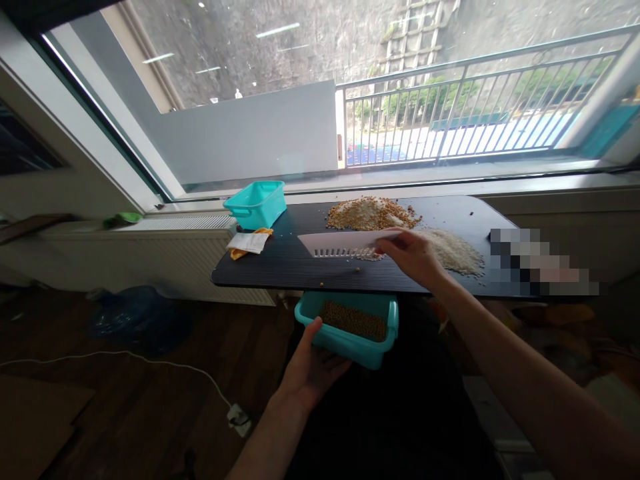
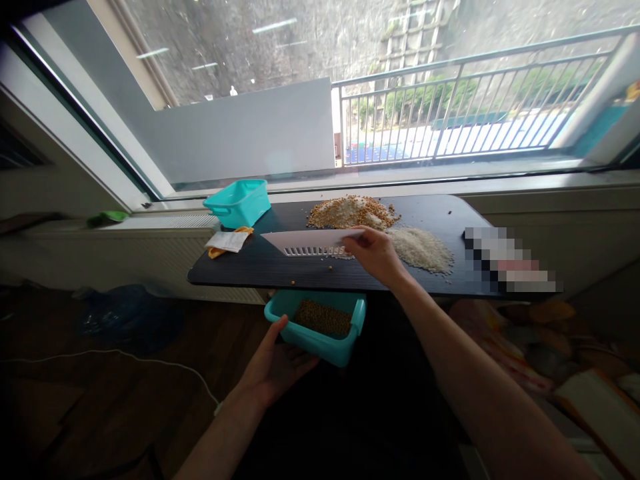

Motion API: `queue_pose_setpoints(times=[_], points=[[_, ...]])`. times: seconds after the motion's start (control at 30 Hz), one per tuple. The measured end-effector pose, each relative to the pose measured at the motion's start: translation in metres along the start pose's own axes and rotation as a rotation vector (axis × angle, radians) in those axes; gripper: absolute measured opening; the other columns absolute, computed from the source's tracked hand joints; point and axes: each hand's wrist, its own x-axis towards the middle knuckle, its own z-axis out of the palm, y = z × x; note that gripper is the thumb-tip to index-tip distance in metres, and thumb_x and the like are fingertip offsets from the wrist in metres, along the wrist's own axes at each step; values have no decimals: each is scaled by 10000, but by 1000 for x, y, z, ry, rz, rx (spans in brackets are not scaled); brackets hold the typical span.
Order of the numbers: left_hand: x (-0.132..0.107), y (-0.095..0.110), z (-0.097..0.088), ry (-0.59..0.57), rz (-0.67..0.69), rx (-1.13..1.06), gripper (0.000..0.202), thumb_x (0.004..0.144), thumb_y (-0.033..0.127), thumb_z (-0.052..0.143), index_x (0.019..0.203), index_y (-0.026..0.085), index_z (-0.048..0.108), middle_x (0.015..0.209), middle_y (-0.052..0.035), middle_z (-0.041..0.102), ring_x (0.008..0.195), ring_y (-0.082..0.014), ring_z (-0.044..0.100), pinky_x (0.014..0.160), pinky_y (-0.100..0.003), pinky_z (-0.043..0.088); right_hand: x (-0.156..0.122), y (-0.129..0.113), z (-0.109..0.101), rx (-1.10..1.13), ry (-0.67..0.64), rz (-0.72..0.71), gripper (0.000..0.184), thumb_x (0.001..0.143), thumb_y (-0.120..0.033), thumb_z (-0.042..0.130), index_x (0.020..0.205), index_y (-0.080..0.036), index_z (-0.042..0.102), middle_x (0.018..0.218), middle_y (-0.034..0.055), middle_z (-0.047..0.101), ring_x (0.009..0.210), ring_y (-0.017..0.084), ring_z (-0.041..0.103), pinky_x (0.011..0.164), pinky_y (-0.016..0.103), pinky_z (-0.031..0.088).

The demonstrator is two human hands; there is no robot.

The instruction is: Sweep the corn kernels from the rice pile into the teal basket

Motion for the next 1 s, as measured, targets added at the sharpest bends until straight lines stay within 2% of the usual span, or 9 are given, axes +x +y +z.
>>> queue_pose_setpoints(times=[0.2,0.37,0.5,0.63,0.7,0.77,0.83,0.93,1.0], points=[[1,-2,7,16,-9,31,584,858,479,582,1283,85,514,1151,-175,630,1043,-297,629,920,-407,515,-23,-9,14,-5,-92,-1,236,701,-383,700,809,-174,713,655,7,666,594,129,596,573,255,496],[-1,-9,13,25,8,39,564,871,492,555,1273,98,525,1121,-166,638,974,-277,646,886,-405,526,-59,-23,5,72,-85,61,280,677,-431,745,803,-182,725,683,16,695,617,153,637,592,273,536],[-1,-15,10,63,45,53,541,873,489,556,1271,125,523,1078,-148,657,904,-255,665,832,-392,544,-89,-22,-10,106,81,128,290,684,-434,762,862,-206,736,707,12,717,643,164,673,640,287,572],[1,-19,6,60,43,31,522,869,481,570,1259,136,533,1092,-138,660,905,-253,670,812,-382,552,-112,-16,-20,139,376,197,271,701,-397,768,901,-218,730,760,7,738,708,176,705,733,313,587],[3,-21,6,60,27,18,522,868,480,574,1249,126,539,1097,-142,658,920,-261,667,808,-382,554,-116,-15,-24,139,507,186,259,706,-394,765,895,-221,727,783,8,743,722,179,709,759,330,586],[4,-24,8,58,19,19,515,867,472,578,1240,119,544,1085,-146,660,914,-263,667,793,-378,557,-112,-16,-28,83,587,143,245,713,-396,754,882,-220,730,790,15,745,736,186,708,762,339,582],[4,-28,12,52,22,27,509,865,459,586,1234,112,548,1073,-148,661,898,-261,668,780,-373,559,-98,-15,-32,-15,597,79,231,721,-390,739,875,-218,735,807,25,747,764,191,706,764,338,574],[3,-32,15,36,25,38,517,857,455,596,1235,105,547,1059,-152,662,891,-265,668,796,-383,557,-61,-7,-37,-115,522,-40,245,719,-387,720,890,-213,736,804,25,743,754,190,692,728,329,562],[3,-32,15,5,2,40,520,864,457,585,1233,92,550,1047,-155,660,898,-267,665,806,-382,554,-35,3,-40,-131,463,-69,251,715,-395,704,877,-206,732,752,13,725,685,169,664,664,308,545]])
